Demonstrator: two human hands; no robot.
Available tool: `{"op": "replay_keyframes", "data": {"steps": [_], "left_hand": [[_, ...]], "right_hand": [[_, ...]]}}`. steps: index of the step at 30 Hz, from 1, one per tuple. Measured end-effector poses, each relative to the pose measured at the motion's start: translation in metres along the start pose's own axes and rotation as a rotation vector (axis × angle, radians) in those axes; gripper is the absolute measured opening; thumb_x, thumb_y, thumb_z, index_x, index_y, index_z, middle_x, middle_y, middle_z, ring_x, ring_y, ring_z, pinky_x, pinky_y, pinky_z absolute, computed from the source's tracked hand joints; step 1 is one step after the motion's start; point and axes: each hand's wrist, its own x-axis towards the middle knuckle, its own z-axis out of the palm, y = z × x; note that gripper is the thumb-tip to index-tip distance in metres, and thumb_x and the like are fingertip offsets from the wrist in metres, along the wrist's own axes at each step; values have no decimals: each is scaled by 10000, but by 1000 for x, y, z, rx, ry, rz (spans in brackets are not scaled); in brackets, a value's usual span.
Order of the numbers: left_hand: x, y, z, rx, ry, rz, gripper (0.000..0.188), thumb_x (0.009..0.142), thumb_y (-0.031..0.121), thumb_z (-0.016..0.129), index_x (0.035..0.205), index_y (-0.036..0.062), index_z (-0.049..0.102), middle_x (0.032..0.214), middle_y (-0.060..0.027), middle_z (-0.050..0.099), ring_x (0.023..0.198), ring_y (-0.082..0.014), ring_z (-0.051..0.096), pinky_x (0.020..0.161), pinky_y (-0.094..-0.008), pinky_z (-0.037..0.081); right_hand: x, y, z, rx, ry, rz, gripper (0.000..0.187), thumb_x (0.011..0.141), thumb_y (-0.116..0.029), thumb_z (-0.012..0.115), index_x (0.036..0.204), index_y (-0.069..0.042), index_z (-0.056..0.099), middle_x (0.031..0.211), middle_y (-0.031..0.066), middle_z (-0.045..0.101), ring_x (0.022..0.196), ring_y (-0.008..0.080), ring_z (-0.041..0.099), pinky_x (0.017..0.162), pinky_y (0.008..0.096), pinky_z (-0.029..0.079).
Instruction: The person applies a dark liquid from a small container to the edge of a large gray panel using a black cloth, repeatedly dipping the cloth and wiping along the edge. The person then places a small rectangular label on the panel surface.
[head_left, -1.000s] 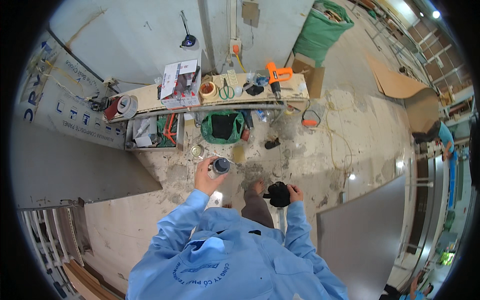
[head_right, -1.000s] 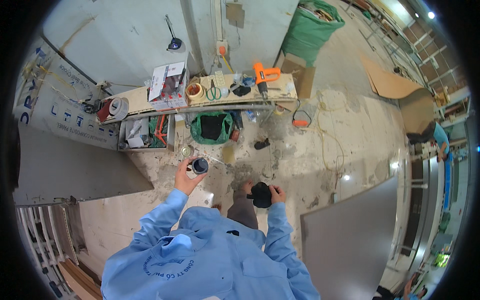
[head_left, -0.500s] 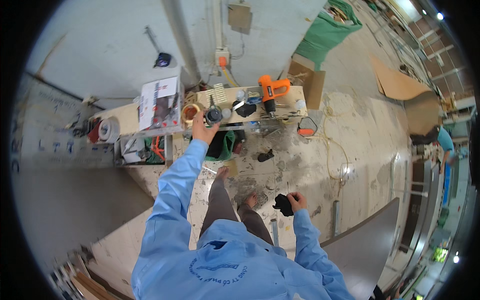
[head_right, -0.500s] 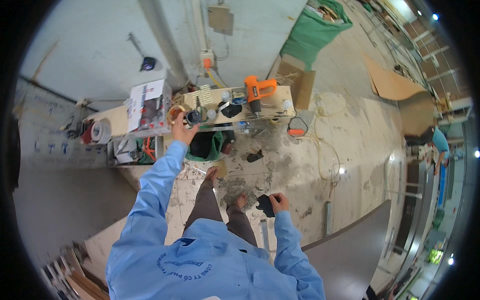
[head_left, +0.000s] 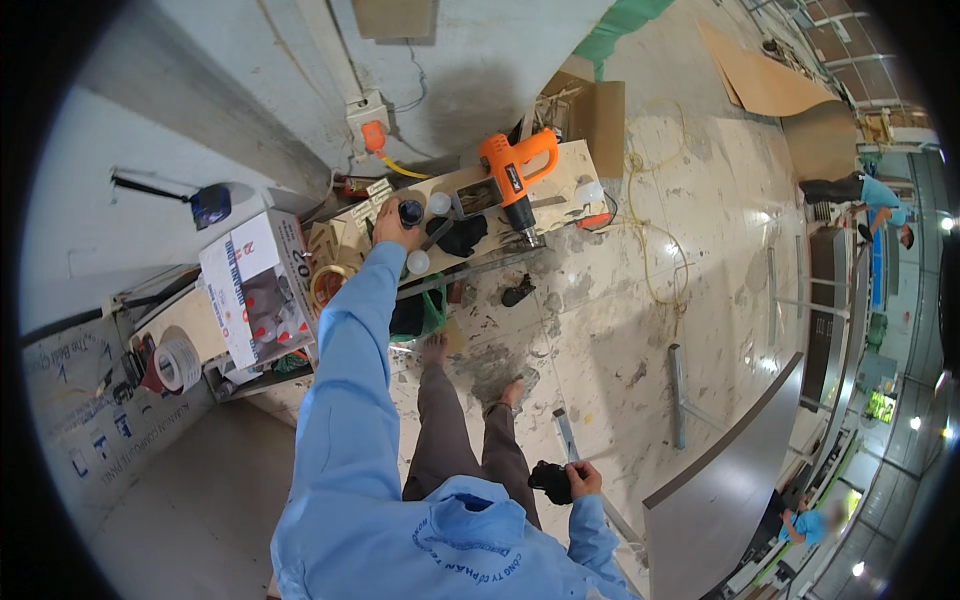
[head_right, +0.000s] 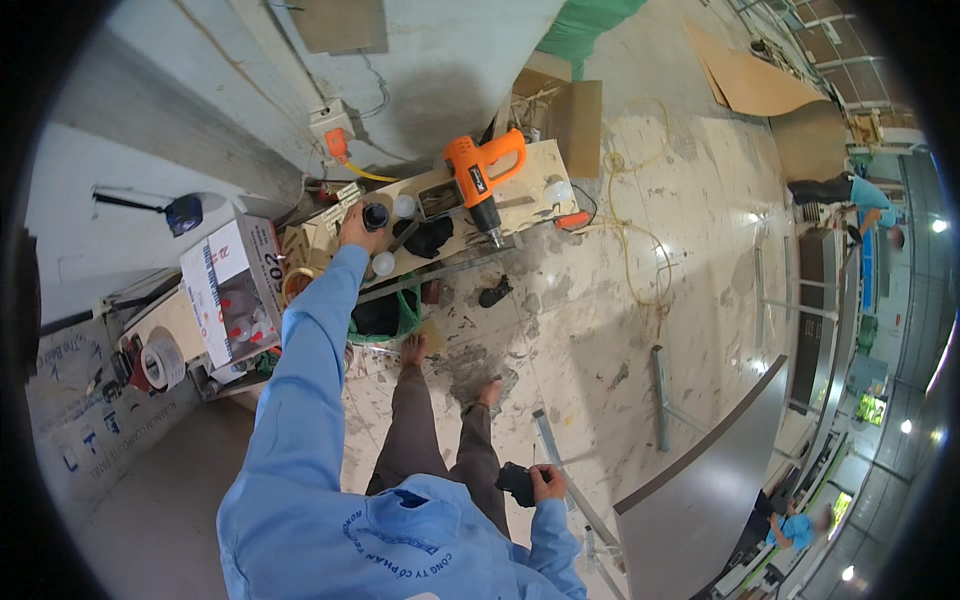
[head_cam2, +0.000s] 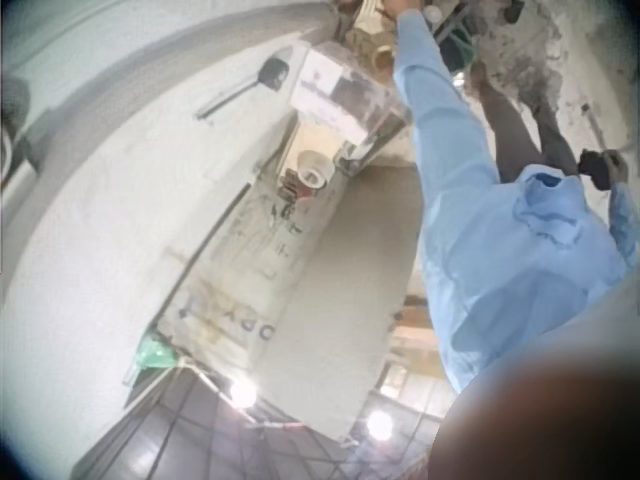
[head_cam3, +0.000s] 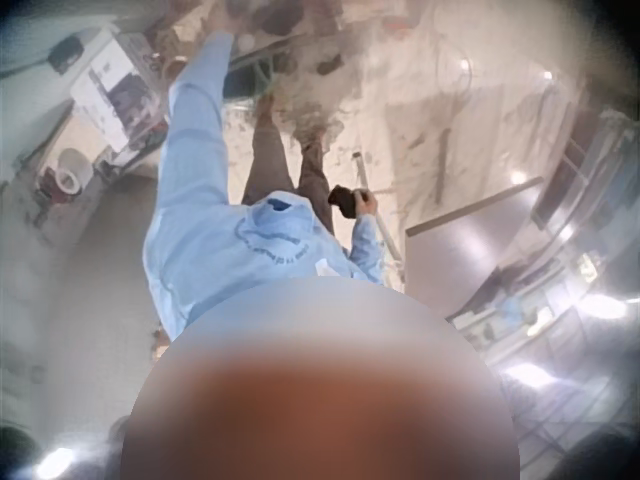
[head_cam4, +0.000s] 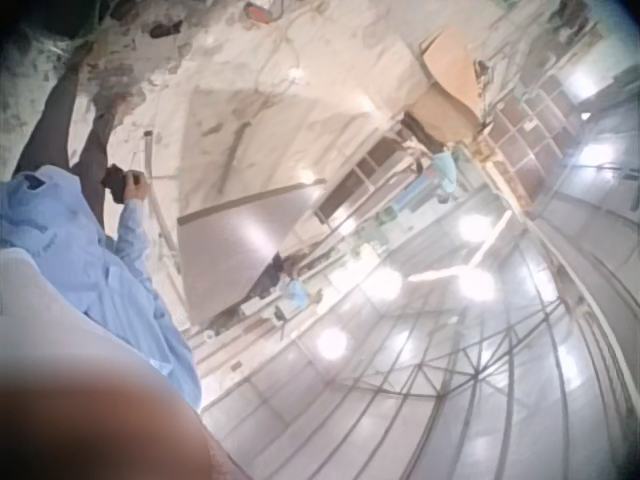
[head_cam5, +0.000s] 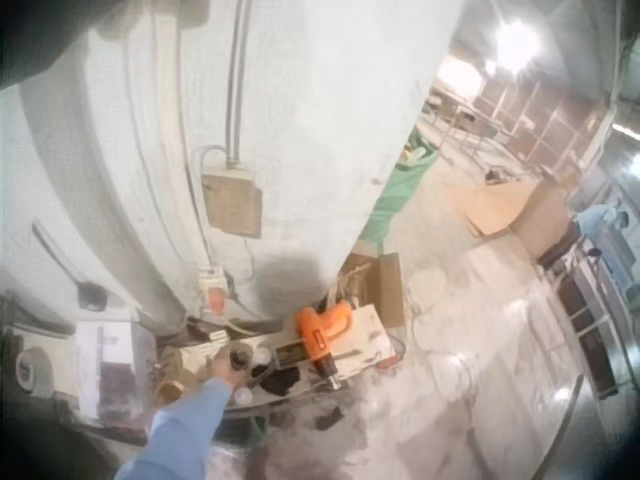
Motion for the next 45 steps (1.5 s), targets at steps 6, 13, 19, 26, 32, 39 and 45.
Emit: {"op": "replay_keyframes", "data": {"steps": [6,13,19,26,32,39,45], "left_hand": [[7,-25,17,64,-231,-79,840,760,213,882,1455,85,428,1478,-195,509,1343,-388,527,1124,-446,457],[-6,18,-49,-254,42,166,920,753,160,888,1519,8,402,1498,-213,475,1400,-369,452,1188,-422,362],[-186,148,-61,-791,-553,455,417,885,57,745,1282,61,618,1226,-90,669,1041,-202,665,865,-342,548],[-383,227,-36,-692,-1331,151,369,959,138,744,1282,8,626,1192,-49,690,1095,-138,633,976,-297,511],[-392,174,-7,-703,-732,10,204,1007,63,622,1199,9,665,1087,-27,708,982,-109,628,889,-273,505],[-371,29,-23,-567,-384,-137,245,989,128,632,1195,-4,649,1085,-110,720,986,-191,654,903,-323,499],[-393,-61,-26,-340,-282,-445,246,998,102,622,1207,-23,660,1118,-126,727,1009,-193,660,928,-330,503]], "right_hand": [[-14,-19,27,15,-11,84,114,881,-108,759,943,-15,735,827,85,744,760,164,692,753,316,563],[-5,-41,34,189,89,36,218,882,-231,778,960,-28,763,858,59,755,815,145,693,790,320,554],[7,-135,11,899,177,46,196,931,-170,754,1053,-17,754,966,37,740,922,128,665,864,278,514],[-26,-188,-28,934,187,-302,123,970,-141,726,992,-21,715,927,-16,705,867,82,614,811,245,490],[-18,-122,-27,1044,268,-325,122,976,-157,747,1033,-54,717,862,-21,701,752,47,599,696,215,495],[44,-103,25,584,14,-190,118,945,-171,763,1017,-78,744,826,-16,713,689,79,640,542,247,511],[159,-230,128,129,-37,-439,186,878,-164,793,976,-12,751,817,80,736,743,128,682,664,304,547]]}}
